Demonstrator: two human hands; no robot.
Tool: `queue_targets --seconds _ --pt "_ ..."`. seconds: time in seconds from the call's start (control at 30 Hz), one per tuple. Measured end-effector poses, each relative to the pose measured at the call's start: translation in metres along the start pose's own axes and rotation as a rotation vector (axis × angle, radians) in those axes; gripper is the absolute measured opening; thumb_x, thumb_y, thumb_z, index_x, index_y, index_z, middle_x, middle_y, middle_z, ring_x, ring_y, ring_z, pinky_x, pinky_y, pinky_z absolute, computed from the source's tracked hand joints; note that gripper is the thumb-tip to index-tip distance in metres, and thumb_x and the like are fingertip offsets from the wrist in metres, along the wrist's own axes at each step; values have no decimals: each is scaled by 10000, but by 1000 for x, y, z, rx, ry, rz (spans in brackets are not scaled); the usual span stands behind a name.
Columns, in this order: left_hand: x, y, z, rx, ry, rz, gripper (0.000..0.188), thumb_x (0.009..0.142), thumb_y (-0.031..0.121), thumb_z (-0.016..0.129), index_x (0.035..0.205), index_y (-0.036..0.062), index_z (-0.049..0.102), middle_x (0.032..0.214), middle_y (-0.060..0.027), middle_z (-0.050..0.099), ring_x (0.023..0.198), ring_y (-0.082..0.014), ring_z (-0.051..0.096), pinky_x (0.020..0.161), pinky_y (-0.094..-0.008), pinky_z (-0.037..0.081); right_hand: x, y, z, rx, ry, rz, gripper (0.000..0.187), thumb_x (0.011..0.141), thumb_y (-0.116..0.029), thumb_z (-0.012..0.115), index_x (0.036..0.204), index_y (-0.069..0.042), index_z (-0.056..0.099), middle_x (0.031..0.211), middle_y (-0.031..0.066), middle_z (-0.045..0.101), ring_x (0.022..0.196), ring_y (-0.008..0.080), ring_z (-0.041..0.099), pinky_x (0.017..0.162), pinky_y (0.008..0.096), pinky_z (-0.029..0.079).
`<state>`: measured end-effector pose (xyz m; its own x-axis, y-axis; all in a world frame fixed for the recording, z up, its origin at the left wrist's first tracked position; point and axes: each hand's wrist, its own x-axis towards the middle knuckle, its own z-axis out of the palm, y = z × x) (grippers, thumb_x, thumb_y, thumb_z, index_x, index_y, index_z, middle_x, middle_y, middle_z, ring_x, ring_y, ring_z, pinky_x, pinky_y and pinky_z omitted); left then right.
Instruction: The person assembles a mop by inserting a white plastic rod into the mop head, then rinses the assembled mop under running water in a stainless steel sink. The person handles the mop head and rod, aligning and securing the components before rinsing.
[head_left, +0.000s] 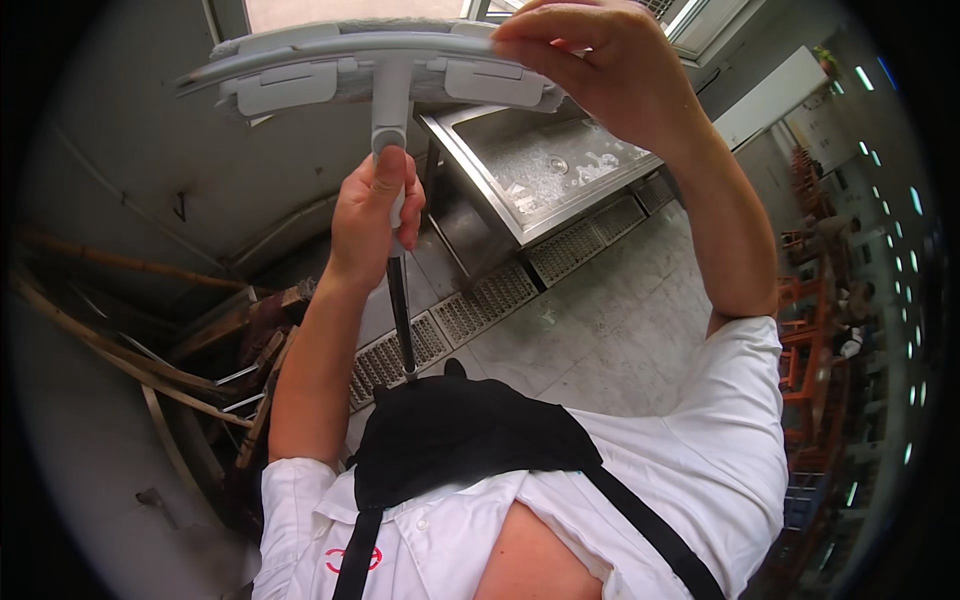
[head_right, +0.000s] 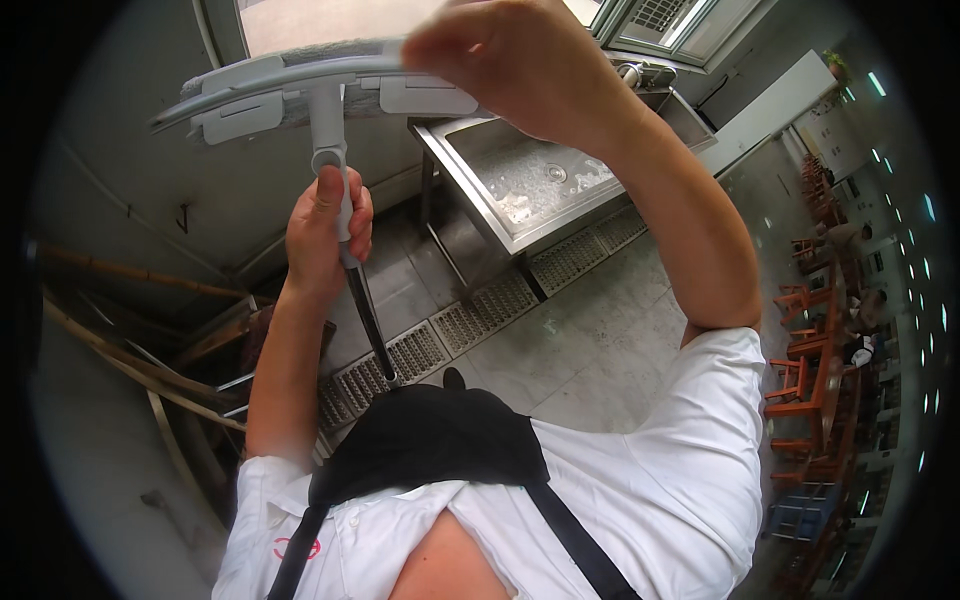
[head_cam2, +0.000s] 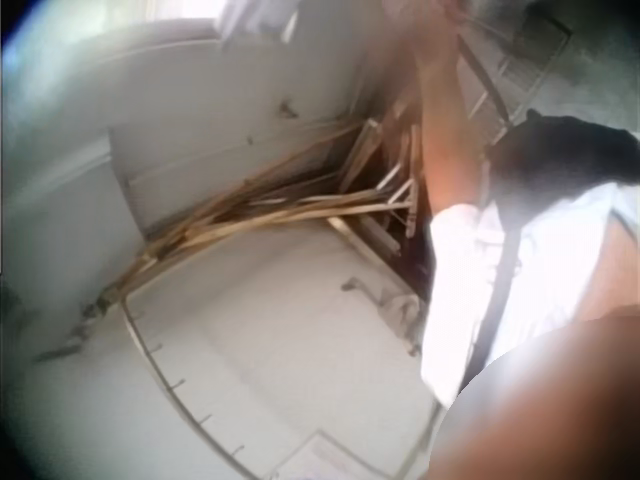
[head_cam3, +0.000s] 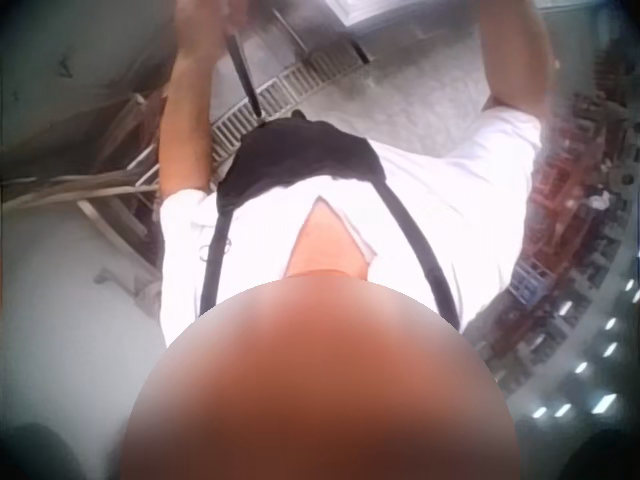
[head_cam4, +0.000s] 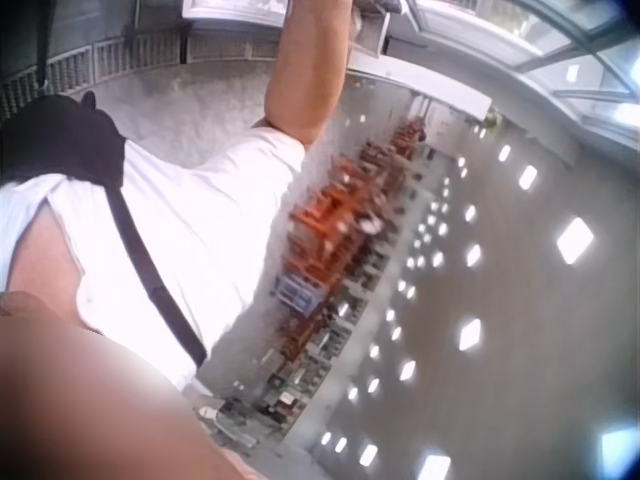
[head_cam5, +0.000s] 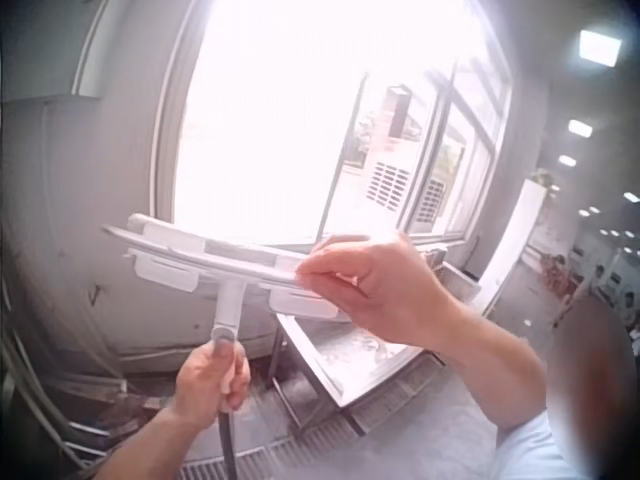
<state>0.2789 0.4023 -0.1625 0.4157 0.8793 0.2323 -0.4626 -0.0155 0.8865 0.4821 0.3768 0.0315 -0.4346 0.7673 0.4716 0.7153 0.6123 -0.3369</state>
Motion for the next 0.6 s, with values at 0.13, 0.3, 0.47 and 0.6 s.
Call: queue_targets --seconds 0.13,0.3,0.47,0.6 --pt "-1 4 -2 -55 -38 -12 495 983 596 504 877 113 475 636 -1 482 445 -74 436 412 -230 369 -1 18 3 -113 69 -142 117 937 -136 688 980 -33 725 818 72 712 697 142 667 627 273 527" --pt "-1 16 -3 -39 -5 -4 526 965 634 496 879 116 466 633 3 461 439 -68 412 395 -235 353 2 -8 1 -34 73 130 143 953 -169 692 988 -34 724 753 41 710 658 73 642 578 241 511" --pt "-1 20 -6 -45 -18 6 521 971 624 498 877 113 470 631 2 468 437 -71 413 399 -232 353 5 -3 10 32 117 210 140 961 -158 687 1007 -31 721 756 27 710 657 51 624 585 221 505" --pt "-2 24 -8 -39 -26 4 534 969 637 487 873 111 467 626 1 455 438 -69 402 395 -232 343 4 12 15 22 165 -58 129 964 -142 681 1014 -31 724 764 30 712 669 54 627 601 217 507"
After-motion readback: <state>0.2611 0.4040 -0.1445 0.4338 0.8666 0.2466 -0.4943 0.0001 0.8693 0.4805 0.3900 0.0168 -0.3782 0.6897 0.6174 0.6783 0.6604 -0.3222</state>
